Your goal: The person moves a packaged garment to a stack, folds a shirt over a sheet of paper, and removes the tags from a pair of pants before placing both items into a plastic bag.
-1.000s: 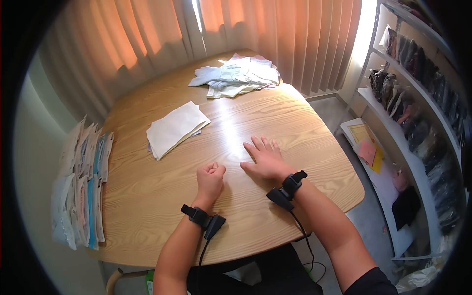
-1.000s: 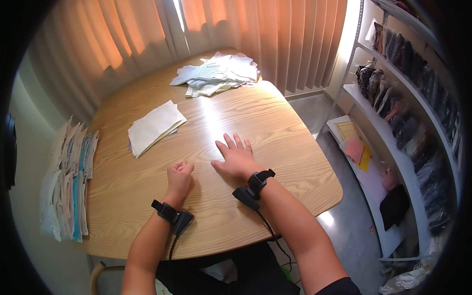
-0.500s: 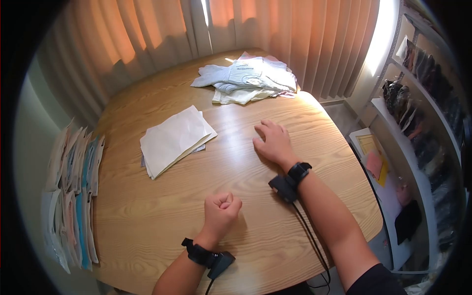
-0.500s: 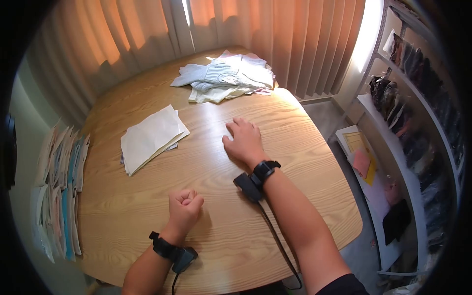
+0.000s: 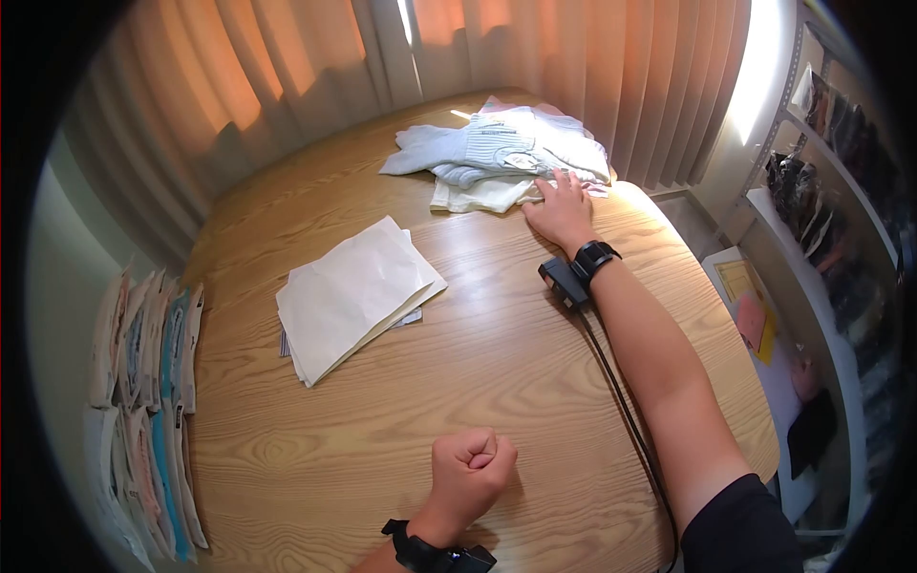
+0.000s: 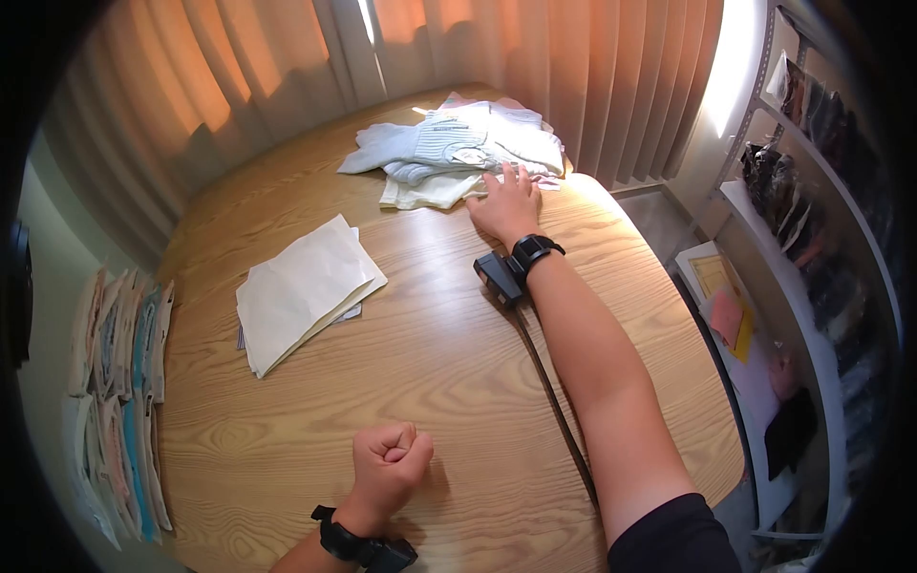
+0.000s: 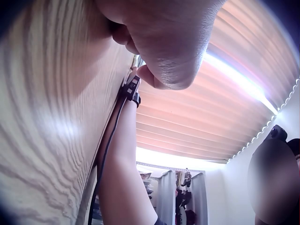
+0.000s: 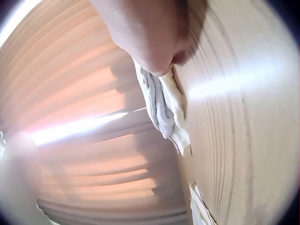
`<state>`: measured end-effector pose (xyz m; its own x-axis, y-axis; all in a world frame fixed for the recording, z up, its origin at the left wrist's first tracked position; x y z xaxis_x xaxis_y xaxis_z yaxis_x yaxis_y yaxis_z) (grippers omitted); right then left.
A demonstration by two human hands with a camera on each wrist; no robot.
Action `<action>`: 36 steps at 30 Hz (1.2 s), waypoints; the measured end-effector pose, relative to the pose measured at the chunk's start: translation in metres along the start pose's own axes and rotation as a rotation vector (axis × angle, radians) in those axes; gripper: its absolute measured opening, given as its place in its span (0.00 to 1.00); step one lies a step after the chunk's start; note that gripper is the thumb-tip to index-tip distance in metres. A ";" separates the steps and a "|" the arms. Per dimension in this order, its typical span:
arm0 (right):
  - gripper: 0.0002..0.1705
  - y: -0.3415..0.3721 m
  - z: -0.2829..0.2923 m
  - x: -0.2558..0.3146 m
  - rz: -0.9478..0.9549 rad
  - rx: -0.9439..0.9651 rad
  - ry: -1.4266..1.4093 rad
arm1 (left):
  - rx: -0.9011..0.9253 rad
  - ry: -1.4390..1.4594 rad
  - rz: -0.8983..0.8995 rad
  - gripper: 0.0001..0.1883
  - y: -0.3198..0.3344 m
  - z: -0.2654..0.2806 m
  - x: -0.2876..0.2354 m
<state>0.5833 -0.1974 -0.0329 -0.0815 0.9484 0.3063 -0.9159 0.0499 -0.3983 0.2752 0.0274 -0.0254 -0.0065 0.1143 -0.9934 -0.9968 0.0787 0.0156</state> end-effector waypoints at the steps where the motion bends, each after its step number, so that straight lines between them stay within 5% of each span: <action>1: 0.36 -0.004 -0.002 -0.003 -0.001 0.023 0.033 | 0.006 -0.012 -0.001 0.24 0.001 -0.001 -0.002; 10: 0.32 -0.026 0.001 -0.022 0.103 -0.274 -0.080 | 0.029 -0.021 -0.005 0.24 0.001 -0.002 -0.001; 14: 0.32 -0.028 -0.004 -0.024 -0.014 -0.094 0.048 | 0.021 -0.029 -0.020 0.24 0.001 -0.002 -0.003; 19: 0.36 -0.034 -0.004 -0.026 -0.056 -0.118 0.081 | 0.032 -0.016 -0.040 0.25 0.001 -0.003 -0.001; 23: 0.34 -0.025 0.023 -0.023 0.032 -0.458 0.015 | 0.024 -0.002 -0.029 0.25 0.001 -0.003 -0.001; 26: 0.34 0.010 0.058 -0.015 0.100 -0.815 -0.149 | 0.015 -0.012 -0.021 0.25 0.001 -0.001 -0.002; 31: 0.33 0.080 0.087 -0.018 0.047 -0.851 -0.188 | -0.004 0.025 0.068 0.22 -0.002 0.001 0.014; 35: 0.35 0.161 0.121 -0.011 0.085 -0.882 -0.243 | -0.072 0.033 -0.116 0.20 -0.007 0.004 0.015; 36: 0.35 0.181 0.133 -0.008 0.085 -0.890 -0.245 | -0.026 0.072 -0.034 0.13 -0.013 0.006 0.034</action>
<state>0.3656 -0.2374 0.0075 -0.3078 0.8725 0.3796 -0.2717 0.3017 -0.9139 0.2880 0.0364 -0.0591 0.0230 0.0403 -0.9989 -0.9982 0.0559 -0.0207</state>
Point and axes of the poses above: each hand's wrist, its own y-axis away from the middle knuckle, its own z-axis out of the back of the hand, x = y × z, the point moved 5 cm from there along -y, towards the middle knuckle, and after that the axes turned 6 degrees about z, right-handed, at the moved point
